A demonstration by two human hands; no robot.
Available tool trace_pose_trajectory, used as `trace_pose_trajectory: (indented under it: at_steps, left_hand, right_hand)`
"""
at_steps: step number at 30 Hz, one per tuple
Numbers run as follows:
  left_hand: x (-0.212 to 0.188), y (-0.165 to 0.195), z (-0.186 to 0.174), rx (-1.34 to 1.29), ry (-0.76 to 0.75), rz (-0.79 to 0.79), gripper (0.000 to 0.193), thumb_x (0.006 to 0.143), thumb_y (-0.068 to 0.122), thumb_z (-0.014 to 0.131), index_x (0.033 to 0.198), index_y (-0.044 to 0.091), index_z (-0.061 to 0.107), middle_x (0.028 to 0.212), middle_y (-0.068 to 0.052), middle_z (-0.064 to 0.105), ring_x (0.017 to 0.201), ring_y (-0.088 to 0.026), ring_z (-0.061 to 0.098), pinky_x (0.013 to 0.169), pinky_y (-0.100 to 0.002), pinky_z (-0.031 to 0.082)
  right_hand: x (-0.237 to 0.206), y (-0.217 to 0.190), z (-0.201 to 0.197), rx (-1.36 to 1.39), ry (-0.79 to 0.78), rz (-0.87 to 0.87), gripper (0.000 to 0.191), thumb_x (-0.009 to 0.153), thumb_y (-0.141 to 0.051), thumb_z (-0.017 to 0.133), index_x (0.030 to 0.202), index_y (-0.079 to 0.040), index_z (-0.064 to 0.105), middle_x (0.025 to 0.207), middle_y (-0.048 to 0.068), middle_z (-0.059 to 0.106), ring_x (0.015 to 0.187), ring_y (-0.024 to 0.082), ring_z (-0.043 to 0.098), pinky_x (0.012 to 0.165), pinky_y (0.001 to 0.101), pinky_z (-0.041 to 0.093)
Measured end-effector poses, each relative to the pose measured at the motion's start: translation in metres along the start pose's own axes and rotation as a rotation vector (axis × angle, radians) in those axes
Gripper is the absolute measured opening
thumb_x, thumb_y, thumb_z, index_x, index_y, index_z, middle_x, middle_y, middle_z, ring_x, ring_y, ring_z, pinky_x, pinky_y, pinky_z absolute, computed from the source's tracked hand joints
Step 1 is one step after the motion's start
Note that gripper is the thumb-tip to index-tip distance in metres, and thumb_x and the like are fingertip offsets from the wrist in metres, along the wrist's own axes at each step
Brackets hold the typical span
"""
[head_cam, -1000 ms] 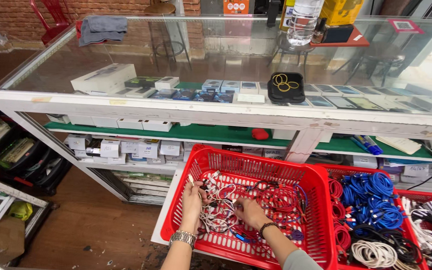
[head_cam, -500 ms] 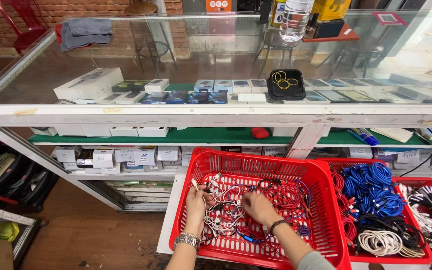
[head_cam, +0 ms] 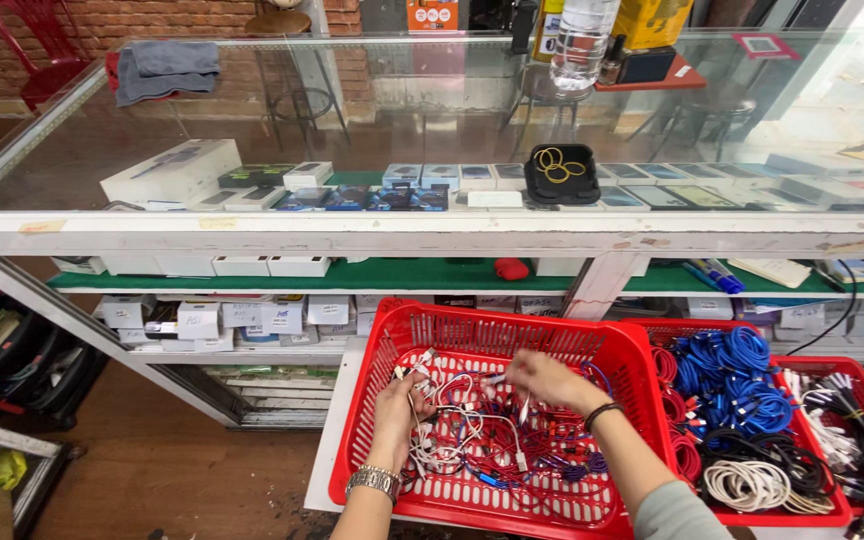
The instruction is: The person coils loose charging cables one at a time and sorts them by color into red plastic baskets on the counter, gathering coiled white cables into a bundle in one hand and placing coiled blue and black cables into separate baskets.
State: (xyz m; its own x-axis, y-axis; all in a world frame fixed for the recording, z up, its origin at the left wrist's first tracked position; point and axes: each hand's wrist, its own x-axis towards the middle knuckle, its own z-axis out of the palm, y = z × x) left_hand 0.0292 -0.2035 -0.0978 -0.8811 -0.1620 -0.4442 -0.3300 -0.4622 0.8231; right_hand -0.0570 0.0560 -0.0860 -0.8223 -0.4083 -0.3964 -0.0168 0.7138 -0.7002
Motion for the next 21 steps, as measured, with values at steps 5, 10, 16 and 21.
trace_pose_trajectory:
  at_steps: [5,10,16,21]
  left_hand:
    - [-0.014,-0.004,0.045,0.012,-0.144,-0.162,0.032,0.104,0.02,0.046,0.117,0.0,0.067,0.086,-0.012,0.073,0.081,-0.02,0.072,0.08,-0.036,0.063]
    - [-0.021,-0.008,0.09,-0.225,-0.184,-0.23,0.034,0.104,0.025,0.045,0.121,0.0,0.063,0.114,-0.018,0.075,0.104,-0.025,0.074,0.09,-0.037,0.058]
    - [-0.012,-0.007,0.088,-0.438,-0.245,-0.006,0.037,0.108,0.021,0.047,0.13,-0.001,0.067,0.08,0.0,0.057,0.08,-0.014,0.058,0.091,-0.036,0.054]
    - [-0.014,-0.01,0.084,-0.479,-0.176,-0.024,0.035,0.108,0.018,0.042,0.128,-0.001,0.063,0.077,-0.001,0.052,0.078,-0.014,0.054,0.095,-0.038,0.054]
  right_hand:
    - [-0.022,-0.004,-0.022,0.305,0.156,-0.125,0.026,0.104,-0.029,0.053,0.104,-0.004,0.058,0.068,-0.001,0.053,0.061,0.009,0.048,0.057,0.0263,0.044]
    - [-0.04,0.002,-0.003,0.382,0.145,-0.166,0.023,0.105,-0.027,0.053,0.107,-0.004,0.055,0.068,-0.002,0.05,0.06,0.008,0.046,0.054,0.0257,0.043]
    - [-0.066,0.026,0.003,0.47,-0.122,-0.152,0.023,0.104,-0.027,0.053,0.115,-0.008,0.059,0.071,-0.001,0.053,0.062,0.011,0.051,0.056,0.026,0.044]
    - [-0.083,0.049,-0.01,0.736,-0.072,0.012,0.021,0.095,-0.021,0.062,0.11,-0.008,0.07,0.088,0.0,0.069,0.082,0.011,0.063,0.081,0.0261,0.056]
